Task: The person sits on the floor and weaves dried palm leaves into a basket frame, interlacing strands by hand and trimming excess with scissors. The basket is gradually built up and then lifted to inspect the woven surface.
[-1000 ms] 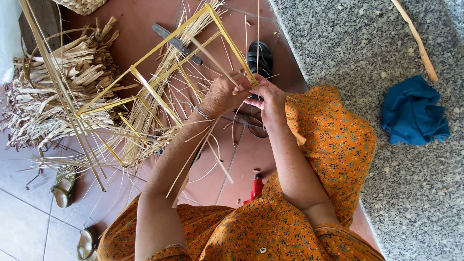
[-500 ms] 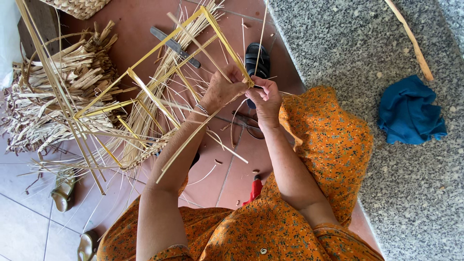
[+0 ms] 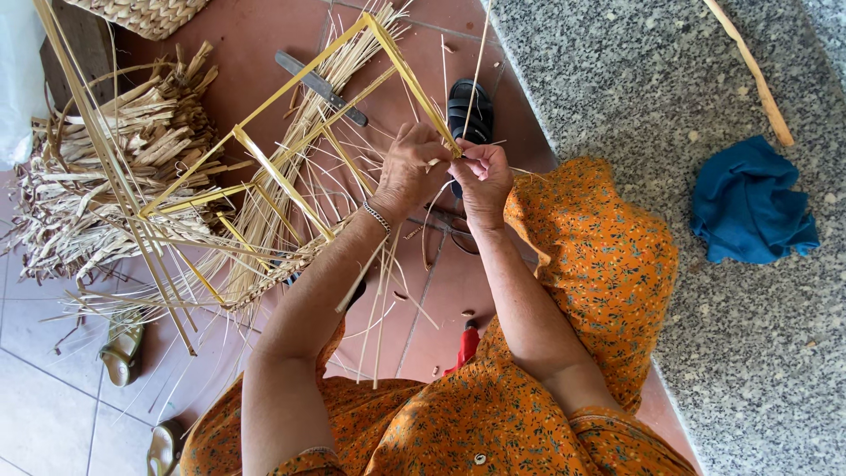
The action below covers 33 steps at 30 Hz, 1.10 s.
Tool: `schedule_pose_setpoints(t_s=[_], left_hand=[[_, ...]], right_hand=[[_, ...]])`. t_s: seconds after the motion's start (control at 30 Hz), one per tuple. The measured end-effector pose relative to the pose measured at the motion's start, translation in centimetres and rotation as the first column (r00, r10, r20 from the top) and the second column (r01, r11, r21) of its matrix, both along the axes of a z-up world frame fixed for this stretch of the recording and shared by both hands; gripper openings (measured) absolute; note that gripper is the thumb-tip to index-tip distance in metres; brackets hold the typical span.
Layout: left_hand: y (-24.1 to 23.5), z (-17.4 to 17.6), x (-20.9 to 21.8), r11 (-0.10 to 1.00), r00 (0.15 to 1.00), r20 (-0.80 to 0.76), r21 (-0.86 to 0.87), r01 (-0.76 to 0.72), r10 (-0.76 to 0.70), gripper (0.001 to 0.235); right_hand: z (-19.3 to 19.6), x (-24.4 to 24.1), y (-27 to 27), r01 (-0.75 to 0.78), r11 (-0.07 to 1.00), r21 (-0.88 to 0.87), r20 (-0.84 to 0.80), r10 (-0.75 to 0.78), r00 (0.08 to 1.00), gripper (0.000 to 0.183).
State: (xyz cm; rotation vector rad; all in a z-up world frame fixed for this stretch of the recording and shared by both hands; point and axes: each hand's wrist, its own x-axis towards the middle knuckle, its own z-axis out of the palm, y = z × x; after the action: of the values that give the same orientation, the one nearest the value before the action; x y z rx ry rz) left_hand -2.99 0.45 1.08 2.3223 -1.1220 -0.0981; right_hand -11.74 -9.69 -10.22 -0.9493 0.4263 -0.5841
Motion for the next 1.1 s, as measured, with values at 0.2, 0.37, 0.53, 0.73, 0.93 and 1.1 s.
schedule_pose_setpoints(t_s=[0.2, 0.37, 0.53, 0.73, 0.93, 1.1], left_hand=[[-0.2, -1.2, 2.2, 0.995, 0.966, -0.252, 0.053, 0.080, -0.064, 0.009], [-0.3, -1.5, 3.5, 0.944, 0.697, -0.637, 0.246, -0.220, 0.328, 0.021], [-0.7, -2.4, 4.4, 0.948, 0.511, -0.810, 0.169, -0.268, 0.289, 0.026], [-0.5, -2.3, 4.6, 0.985, 0.646, -0.749, 0.055, -0.162, 0.148, 0.027], [-0.1, -0.8, 3.6, 0.997, 0.736, -0.676, -0.037, -0.070, 0.026, 0.019], [-0.3, -0.7, 2.4, 0.992, 0.833, -0.554, -0.107, -0.067, -0.004, 0.015]], right_hand=[[0.0, -0.1, -0.1, 0.022, 0.996, -0.092, 0.031, -0.019, 0.999, 0.027], [1.1, -0.1, 0.4, 0.011, 0.999, -0.045, 0.062, -0.008, 0.998, 0.021], [2.1, -1.2, 0.2, -0.023, 0.997, -0.070, 0.024, 0.025, 0.999, 0.021], [2.3, -0.9, -0.4, -0.069, 0.998, -0.006, 0.012, 0.069, 0.998, 0.024], [1.3, -0.9, -1.4, -0.175, 0.984, -0.040, -0.001, 0.175, 0.984, 0.030], [0.8, -1.1, -1.2, -0.185, 0.982, -0.035, 0.052, 0.186, 0.981, 0.029]])
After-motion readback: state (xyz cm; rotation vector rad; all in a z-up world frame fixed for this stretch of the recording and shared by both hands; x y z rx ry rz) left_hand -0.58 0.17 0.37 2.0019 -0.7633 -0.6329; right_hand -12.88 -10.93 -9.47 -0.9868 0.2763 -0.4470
